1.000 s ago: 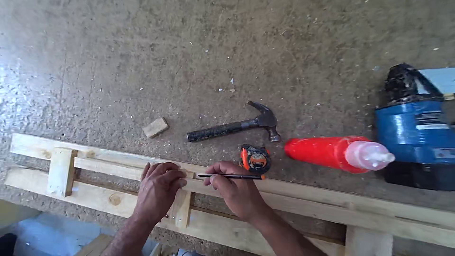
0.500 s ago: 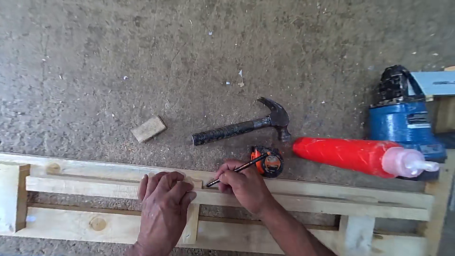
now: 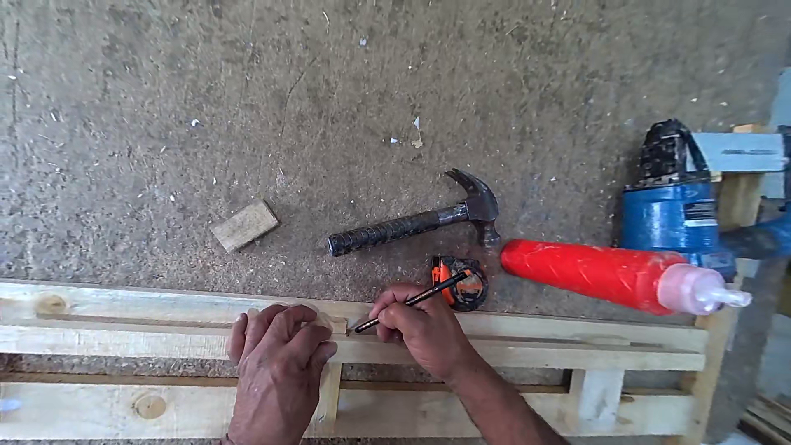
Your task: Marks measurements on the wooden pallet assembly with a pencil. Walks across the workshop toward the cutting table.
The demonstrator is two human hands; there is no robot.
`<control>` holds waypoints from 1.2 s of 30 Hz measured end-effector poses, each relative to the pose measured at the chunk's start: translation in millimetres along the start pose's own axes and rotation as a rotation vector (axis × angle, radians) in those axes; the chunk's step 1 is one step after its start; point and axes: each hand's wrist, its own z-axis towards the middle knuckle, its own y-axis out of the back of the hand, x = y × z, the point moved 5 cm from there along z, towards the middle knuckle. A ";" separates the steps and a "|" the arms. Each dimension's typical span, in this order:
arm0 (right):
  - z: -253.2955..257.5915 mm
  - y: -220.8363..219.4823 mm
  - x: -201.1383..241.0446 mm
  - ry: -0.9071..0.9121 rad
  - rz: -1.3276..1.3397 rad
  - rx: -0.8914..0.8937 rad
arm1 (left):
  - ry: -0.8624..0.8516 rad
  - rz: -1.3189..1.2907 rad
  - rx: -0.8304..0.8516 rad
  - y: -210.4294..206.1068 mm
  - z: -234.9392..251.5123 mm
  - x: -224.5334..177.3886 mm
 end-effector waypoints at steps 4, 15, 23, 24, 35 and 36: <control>0.0 -1.4 0.9 0.020 -0.034 -0.007 | 0.000 0.001 -0.001 -0.3 -0.5 0.2; -3.8 7.5 -1.4 0.135 0.208 0.119 | 0.006 -0.015 -0.004 1.9 -0.5 1.6; -59.6 15.7 4.6 0.634 -0.437 -0.168 | 0.010 0.006 0.101 14.9 2.5 3.4; -64.9 17.2 -0.3 0.635 -0.630 -0.209 | -0.007 0.010 0.114 22.5 2.0 9.5; -80.2 13.9 -26.7 0.657 -1.031 -0.346 | 0.137 0.254 0.088 188.0 -33.7 217.9; -82.5 6.8 -22.6 0.667 -1.024 -0.357 | 0.214 0.183 0.074 203.7 -37.8 225.7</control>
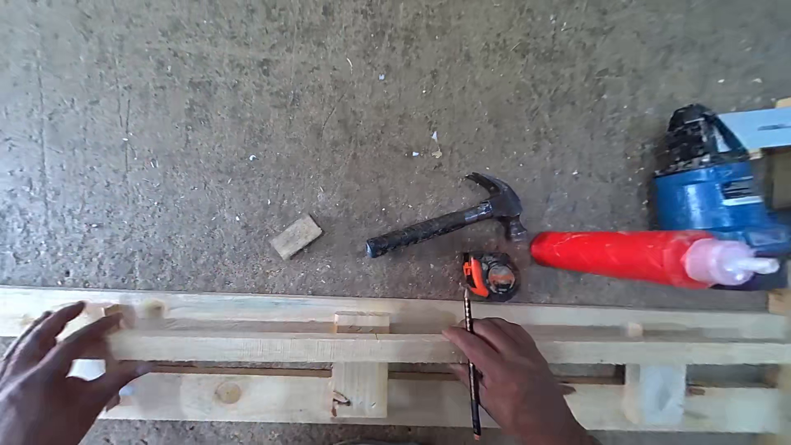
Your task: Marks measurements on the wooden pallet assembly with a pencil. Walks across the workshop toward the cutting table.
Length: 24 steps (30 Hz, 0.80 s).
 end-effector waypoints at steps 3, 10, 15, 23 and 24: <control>6.9 -6.5 25.4 -0.022 0.008 -0.001 | 0.179 -0.283 0.009 22.7 0.0 15.4; 17.6 -34.7 59.3 -0.123 -0.021 0.011 | 0.395 -0.660 -0.163 3.3 11.5 63.1; 15.5 -40.0 57.4 -0.156 -0.042 0.011 | 0.391 -0.751 -0.217 1.1 18.6 54.1; 13.5 -46.3 43.5 -0.161 -0.073 0.034 | 0.384 -0.732 -0.222 -2.0 20.5 41.2; 13.7 -47.6 42.3 -0.160 -0.078 0.038 | 0.392 -0.725 -0.221 -1.8 20.5 38.5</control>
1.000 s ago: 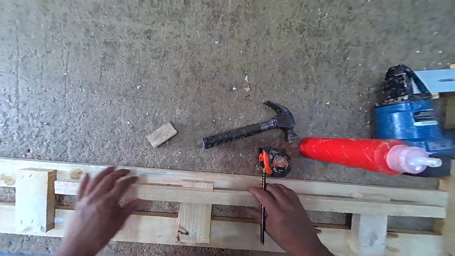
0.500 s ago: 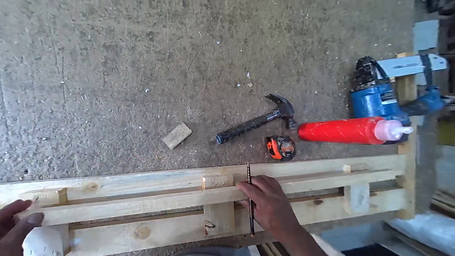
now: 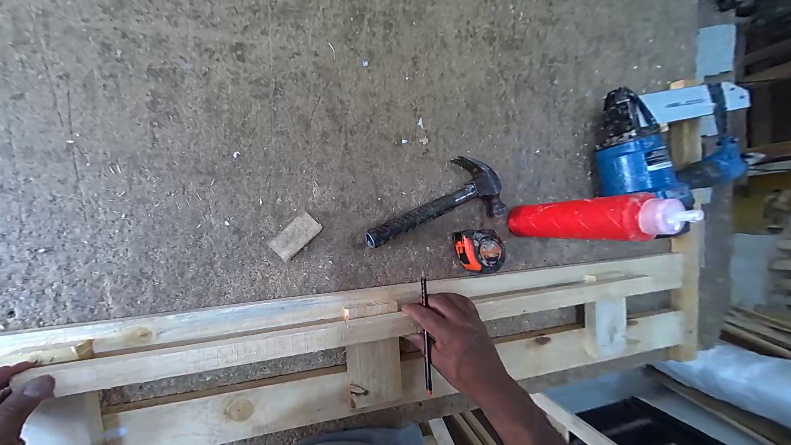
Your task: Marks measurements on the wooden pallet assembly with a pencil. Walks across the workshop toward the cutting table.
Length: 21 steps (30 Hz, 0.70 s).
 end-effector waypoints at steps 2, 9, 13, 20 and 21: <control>1.7 -0.7 -0.8 0.001 0.014 0.003 | 0.002 0.009 -0.001 -0.2 0.8 2.2; 4.4 0.8 -2.2 0.001 0.048 0.009 | 0.017 0.051 -0.011 7.8 10.1 22.6; 8.3 4.3 -0.2 0.004 0.060 0.005 | 0.000 0.029 -0.010 4.8 7.4 17.1; 9.6 2.5 1.2 -0.012 0.054 0.020 | 0.007 0.000 -0.083 5.9 6.7 22.5; 9.9 1.5 1.4 -0.015 0.052 0.020 | 0.011 0.003 -0.093 6.4 6.4 21.4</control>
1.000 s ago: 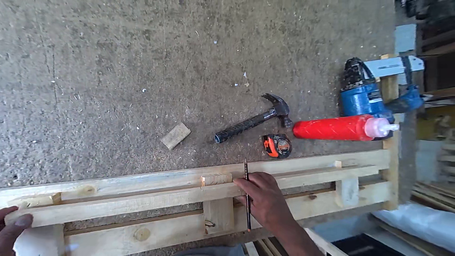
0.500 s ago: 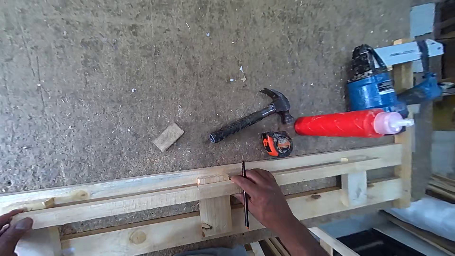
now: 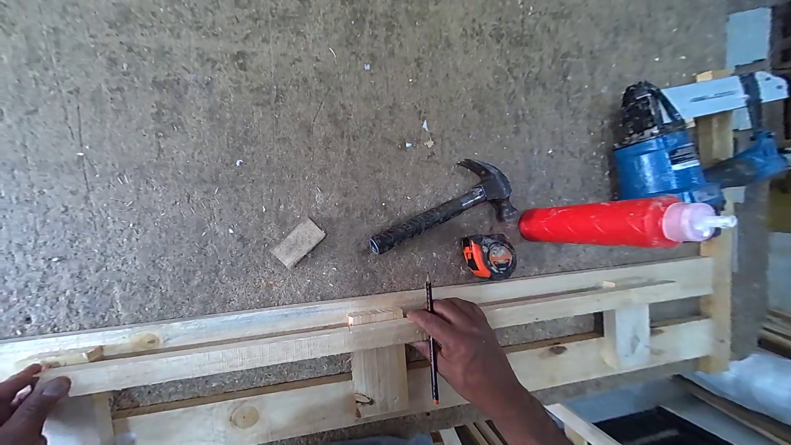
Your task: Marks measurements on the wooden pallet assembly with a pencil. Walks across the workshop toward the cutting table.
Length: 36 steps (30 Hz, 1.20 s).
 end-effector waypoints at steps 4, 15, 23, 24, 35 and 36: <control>-6.9 5.4 -9.1 0.013 -0.006 -0.004 | 0.059 0.146 0.031 2.3 0.3 5.8; 56.2 36.0 117.9 0.248 0.785 0.069 | 0.209 0.296 0.086 23.9 22.0 19.2; 164.7 -75.0 305.2 -0.157 1.204 0.378 | 0.187 0.256 0.168 26.1 31.3 18.3; 171.0 -87.2 313.9 -0.233 1.208 0.414 | 0.168 0.245 0.183 26.1 32.6 18.2; 181.0 -124.3 320.0 -0.520 1.088 0.388 | 0.055 0.116 0.212 24.2 40.5 32.0; 181.2 -124.6 319.9 -0.527 1.078 0.396 | 0.051 0.116 0.210 24.2 40.6 32.8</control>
